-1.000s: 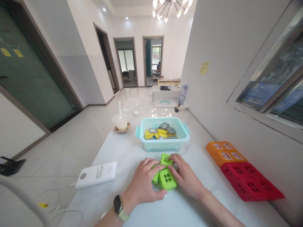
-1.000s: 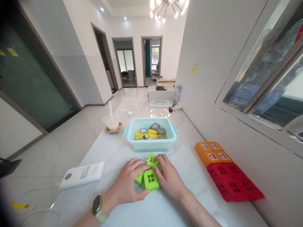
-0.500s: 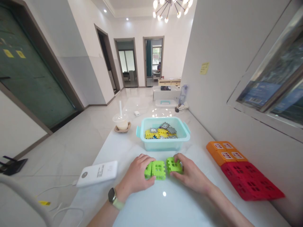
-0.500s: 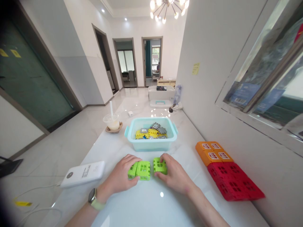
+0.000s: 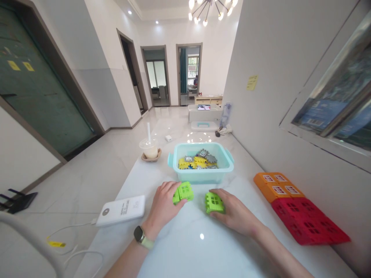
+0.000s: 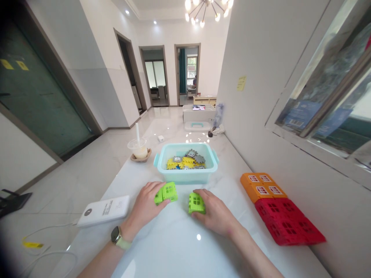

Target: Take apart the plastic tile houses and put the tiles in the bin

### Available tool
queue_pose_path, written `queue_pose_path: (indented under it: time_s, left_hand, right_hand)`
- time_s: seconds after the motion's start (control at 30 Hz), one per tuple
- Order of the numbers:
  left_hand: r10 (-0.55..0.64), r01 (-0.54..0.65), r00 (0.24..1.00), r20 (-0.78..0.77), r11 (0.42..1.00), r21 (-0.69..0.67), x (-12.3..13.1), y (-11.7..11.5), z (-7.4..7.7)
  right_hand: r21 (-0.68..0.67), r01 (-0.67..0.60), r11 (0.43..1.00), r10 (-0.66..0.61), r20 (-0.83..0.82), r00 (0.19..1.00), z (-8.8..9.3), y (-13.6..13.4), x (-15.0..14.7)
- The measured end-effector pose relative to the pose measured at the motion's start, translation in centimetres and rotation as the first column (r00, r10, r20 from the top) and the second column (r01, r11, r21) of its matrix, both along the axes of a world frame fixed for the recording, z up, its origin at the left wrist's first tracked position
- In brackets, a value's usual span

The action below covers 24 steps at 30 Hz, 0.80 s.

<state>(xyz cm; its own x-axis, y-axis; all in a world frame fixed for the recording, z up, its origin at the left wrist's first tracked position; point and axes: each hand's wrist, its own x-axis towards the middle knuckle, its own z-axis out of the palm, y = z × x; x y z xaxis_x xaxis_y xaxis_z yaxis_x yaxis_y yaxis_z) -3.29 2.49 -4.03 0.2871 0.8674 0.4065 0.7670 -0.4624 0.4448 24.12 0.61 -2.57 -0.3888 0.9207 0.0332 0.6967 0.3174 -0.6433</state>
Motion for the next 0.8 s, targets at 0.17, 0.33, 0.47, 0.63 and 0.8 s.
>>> queue_pose_path:
  time_s: [0.17, 0.33, 0.47, 0.63, 0.8]
  left_hand:
    - [-0.192, 0.187, 0.978, 0.082, 0.980, 0.064, 2.5, -2.4, 0.2]
    - [-0.296, 0.369, 0.899, 0.322, 0.909, -0.195, 5.9, -4.5, -1.4]
    - [-0.192, 0.351, 0.864, 0.466, 0.892, -0.284, 6.0, -4.1, -2.3]
    - [-0.187, 0.412, 0.837, 0.514, 0.834, -0.367, 5.1, -3.6, -2.0]
    - [-0.206, 0.449, 0.825, 0.527, 0.805, -0.387, 5.0, -3.8, -1.2]
  right_hand:
    - [-0.048, 0.033, 0.998, -0.042, -0.191, 0.981, 0.8, -0.6, -0.9]
    - [-0.095, -0.100, 0.990, 0.062, -0.340, 0.938, 0.7, -1.8, -3.0]
    - [-0.085, -0.267, 0.960, 0.214, -0.391, 0.895, 0.5, -2.3, -3.7]
    - [-0.012, -0.148, 0.989, 0.138, -0.303, 0.943, 0.1, -2.1, -3.6]
    - [0.022, -0.080, 0.997, 0.083, -0.290, 0.953, -0.4, -2.0, -3.3]
